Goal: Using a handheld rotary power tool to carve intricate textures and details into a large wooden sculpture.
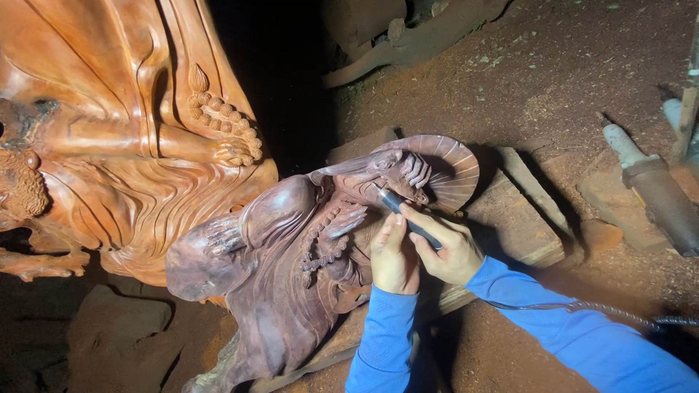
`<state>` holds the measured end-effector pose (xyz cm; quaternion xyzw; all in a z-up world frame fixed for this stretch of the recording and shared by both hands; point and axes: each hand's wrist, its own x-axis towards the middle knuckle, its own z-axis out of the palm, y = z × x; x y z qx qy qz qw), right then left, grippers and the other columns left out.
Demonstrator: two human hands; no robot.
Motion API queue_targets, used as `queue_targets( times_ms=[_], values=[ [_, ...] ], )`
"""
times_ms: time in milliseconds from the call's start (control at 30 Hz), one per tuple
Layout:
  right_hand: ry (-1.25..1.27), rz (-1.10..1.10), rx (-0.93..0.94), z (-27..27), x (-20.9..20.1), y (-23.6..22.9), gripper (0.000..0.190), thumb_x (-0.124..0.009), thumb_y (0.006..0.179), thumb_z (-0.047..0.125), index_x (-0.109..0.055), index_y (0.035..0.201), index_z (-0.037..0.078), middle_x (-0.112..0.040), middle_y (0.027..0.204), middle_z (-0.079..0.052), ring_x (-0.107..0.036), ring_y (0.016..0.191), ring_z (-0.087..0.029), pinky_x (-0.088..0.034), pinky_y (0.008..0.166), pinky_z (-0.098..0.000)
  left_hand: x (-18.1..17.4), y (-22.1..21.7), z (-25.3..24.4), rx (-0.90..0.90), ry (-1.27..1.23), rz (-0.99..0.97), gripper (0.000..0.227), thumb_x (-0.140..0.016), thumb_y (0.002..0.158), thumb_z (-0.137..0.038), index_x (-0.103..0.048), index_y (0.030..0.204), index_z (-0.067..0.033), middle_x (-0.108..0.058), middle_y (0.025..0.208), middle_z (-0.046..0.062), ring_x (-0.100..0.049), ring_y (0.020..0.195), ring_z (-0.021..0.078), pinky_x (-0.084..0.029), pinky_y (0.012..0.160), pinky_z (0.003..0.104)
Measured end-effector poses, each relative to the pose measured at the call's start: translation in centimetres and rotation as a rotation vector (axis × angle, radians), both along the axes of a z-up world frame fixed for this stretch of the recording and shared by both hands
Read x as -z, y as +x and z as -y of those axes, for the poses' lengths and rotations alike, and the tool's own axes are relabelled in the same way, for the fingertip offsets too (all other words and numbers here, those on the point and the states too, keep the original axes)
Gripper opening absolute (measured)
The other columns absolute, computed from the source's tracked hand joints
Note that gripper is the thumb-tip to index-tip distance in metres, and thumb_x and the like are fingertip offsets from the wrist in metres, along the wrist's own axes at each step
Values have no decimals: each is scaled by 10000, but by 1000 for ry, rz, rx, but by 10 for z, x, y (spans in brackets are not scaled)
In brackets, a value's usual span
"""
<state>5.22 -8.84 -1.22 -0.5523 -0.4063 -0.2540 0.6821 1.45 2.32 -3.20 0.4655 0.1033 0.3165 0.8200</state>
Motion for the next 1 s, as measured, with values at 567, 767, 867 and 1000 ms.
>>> queue_targets(
  times_ms=[567,767,867,1000],
  values=[
    [-276,32,-162,17,-30,9,552,-581,818,10,-655,1353,123,-733,1057,-215,-725,966,-422,-610,781,-504,-51,-17,28,-21,-154,-25,303,-638,967,-169,-715,1205,2,-725,1130,278,-746,951,369,-619,858,441],
    [-303,9,-206,20,-31,12,555,-571,832,26,-657,1366,146,-724,1071,-252,-715,1010,-446,-606,826,-501,-49,-17,28,-31,-151,-27,323,-619,974,-171,-694,1235,3,-707,1169,294,-727,1015,394,-588,944,465],
    [-290,31,-208,20,-28,15,504,-576,847,33,-677,1333,124,-719,1072,-266,-713,1019,-450,-604,829,-497,-47,-16,29,-40,-142,-32,341,-607,976,-173,-685,1249,14,-699,1187,315,-721,1036,402,-582,962,475],
    [-334,57,-148,16,-30,18,546,-579,852,101,-661,1380,216,-735,1088,-205,-733,1013,-380,-619,814,-440,-52,-17,31,-33,-140,-26,334,-598,978,-171,-683,1238,21,-705,1157,315,-738,990,373,-594,929,458]
  ],
)
